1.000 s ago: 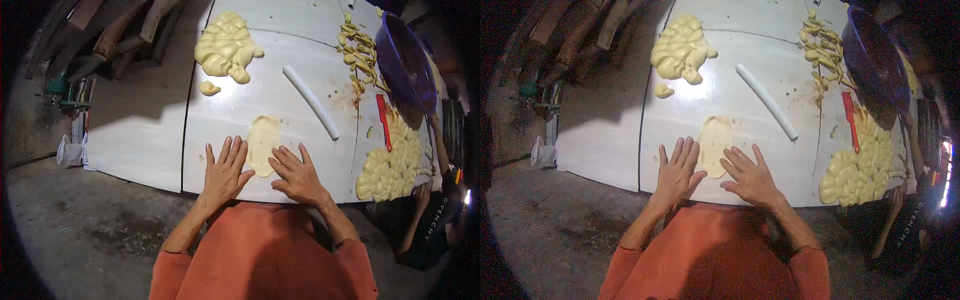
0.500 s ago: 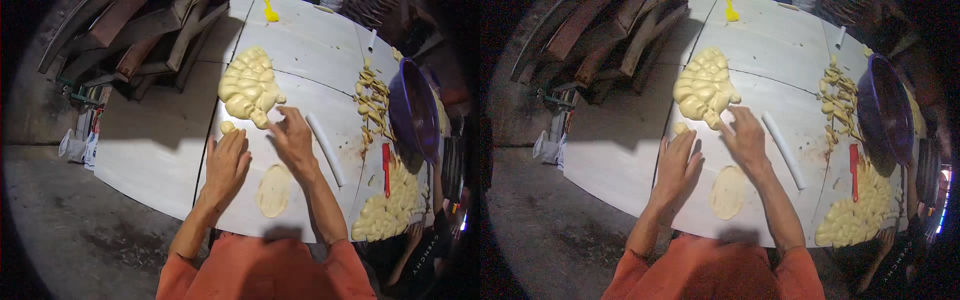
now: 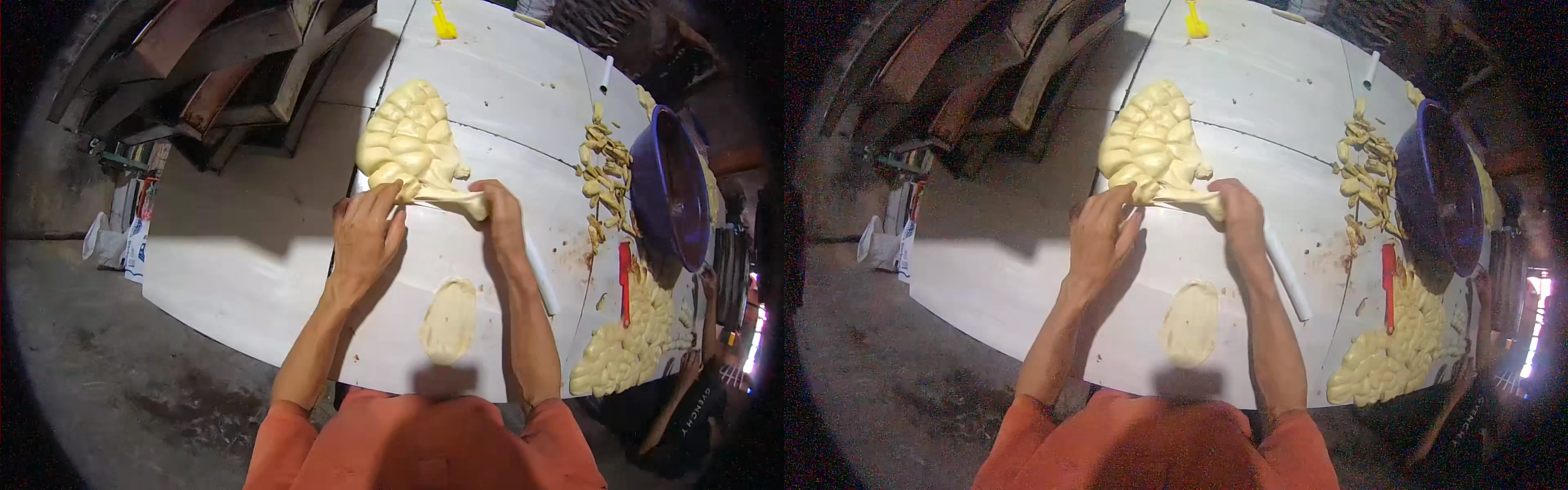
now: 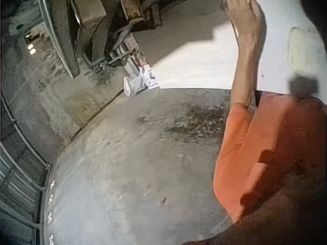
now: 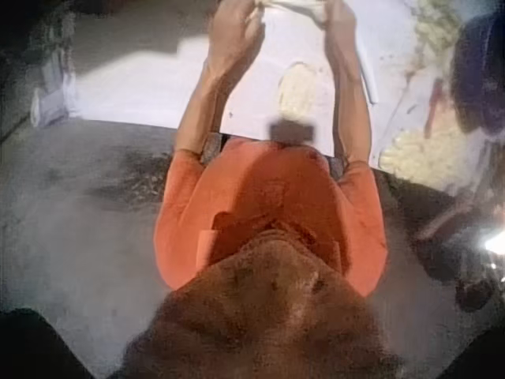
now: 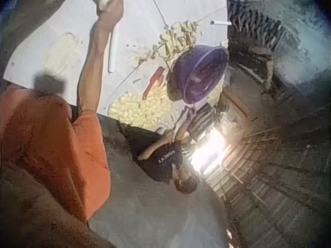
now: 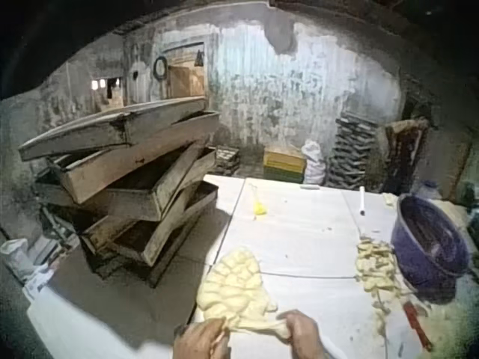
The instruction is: The person flattens portions of dough with a rolling pin, spreads chocolate filling over them using a spatula, adds banana slices, and rolls the dough around the filling by hand. They also place the shaped dough rolls onto a baking tray.
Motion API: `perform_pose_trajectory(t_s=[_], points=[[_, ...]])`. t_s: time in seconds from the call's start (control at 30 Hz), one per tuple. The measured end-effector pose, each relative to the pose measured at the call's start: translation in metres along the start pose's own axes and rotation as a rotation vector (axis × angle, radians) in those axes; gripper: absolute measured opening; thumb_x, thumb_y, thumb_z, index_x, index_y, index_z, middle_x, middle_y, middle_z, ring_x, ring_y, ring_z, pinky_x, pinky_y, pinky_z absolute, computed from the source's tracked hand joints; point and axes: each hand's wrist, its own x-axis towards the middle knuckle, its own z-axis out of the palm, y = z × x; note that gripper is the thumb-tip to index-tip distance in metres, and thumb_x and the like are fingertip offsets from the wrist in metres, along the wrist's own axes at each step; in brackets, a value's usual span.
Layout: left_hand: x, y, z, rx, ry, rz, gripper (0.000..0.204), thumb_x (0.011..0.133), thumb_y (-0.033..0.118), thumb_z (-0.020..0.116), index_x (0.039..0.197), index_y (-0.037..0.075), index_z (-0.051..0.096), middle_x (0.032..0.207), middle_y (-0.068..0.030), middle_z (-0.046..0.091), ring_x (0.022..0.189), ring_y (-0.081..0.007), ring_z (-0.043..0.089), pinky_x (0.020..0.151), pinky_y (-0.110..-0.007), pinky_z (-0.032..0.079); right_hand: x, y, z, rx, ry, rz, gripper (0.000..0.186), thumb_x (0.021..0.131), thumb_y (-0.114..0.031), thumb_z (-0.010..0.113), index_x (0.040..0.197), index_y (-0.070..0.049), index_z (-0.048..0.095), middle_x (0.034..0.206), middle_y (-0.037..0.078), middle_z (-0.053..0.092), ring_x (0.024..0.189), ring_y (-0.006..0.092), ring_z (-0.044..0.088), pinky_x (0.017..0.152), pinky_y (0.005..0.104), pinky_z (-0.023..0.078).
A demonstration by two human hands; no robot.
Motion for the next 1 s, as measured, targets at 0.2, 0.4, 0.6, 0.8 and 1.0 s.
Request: perform_pose_trajectory(t_s=[0.2,0.4,0.6,0.8,1.0], points=[[0.008,-0.001,0.005,-0.004,-0.021,0.053,0.046,0.092,0.02,0.07,0.135,0.008,0.061,0.122,-0.0117,0.068,0.114,-0.0284,0.063,0.1,-0.046,0.041,0.0,0.01,0.037,-1.017,0.076,-0.51,0.033,0.087,-0.023,0.073,0.111,-0.003,0.063,0.1,0.018,0.067,0.093,0.0367,0.066,0.077,0.0478,0.052],[0.011,-0.004,0.004,-0.009,-0.047,0.053,0.046,0.093,0.022,0.069,0.136,0.008,0.06,0.127,-0.0109,0.067,0.119,-0.0263,0.061,0.101,-0.046,0.04,0.0,0.008,0.022,-0.786,0.101,-0.302,0.032,0.091,-0.019,0.063,0.116,0.0,0.068,0.088,0.021,0.073,0.082,0.0383,0.07,0.078,0.0446,0.054],[0.032,0.003,0.019,-0.044,-0.087,0.124,0.053,0.089,0.018,0.072,0.139,0.009,0.057,0.132,-0.0097,0.064,0.122,-0.0254,0.058,0.104,-0.047,0.037,-0.013,-0.038,0.041,-0.875,0.047,-0.093,0.04,0.091,-0.029,0.066,0.114,0.002,0.068,0.084,0.024,0.072,0.081,0.0363,0.072,0.076,0.0442,0.054],[0.053,-0.003,0.054,0.094,-0.087,0.311,0.05,0.085,0.015,0.073,0.134,0.014,0.062,0.128,-0.007,0.064,0.126,-0.0246,0.054,0.107,-0.05,0.034,-0.002,-0.001,0.034,-1.078,0.011,-0.369,0.03,0.095,-0.024,0.057,0.107,0.001,0.067,0.086,0.025,0.071,0.084,0.0425,0.069,0.076,0.0522,0.053],[0.055,-0.004,0.053,0.138,-0.207,0.474,0.013,0.08,0.018,0.073,0.093,0.018,0.076,0.12,0.0002,0.065,0.127,-0.021,0.054,0.113,-0.053,0.03,-0.017,-0.026,0.018,-0.865,-0.26,0.042,0.033,0.091,-0.026,0.051,0.087,0.005,0.063,0.081,0.022,0.067,0.075,0.0401,0.065,0.073,0.048,0.05]])
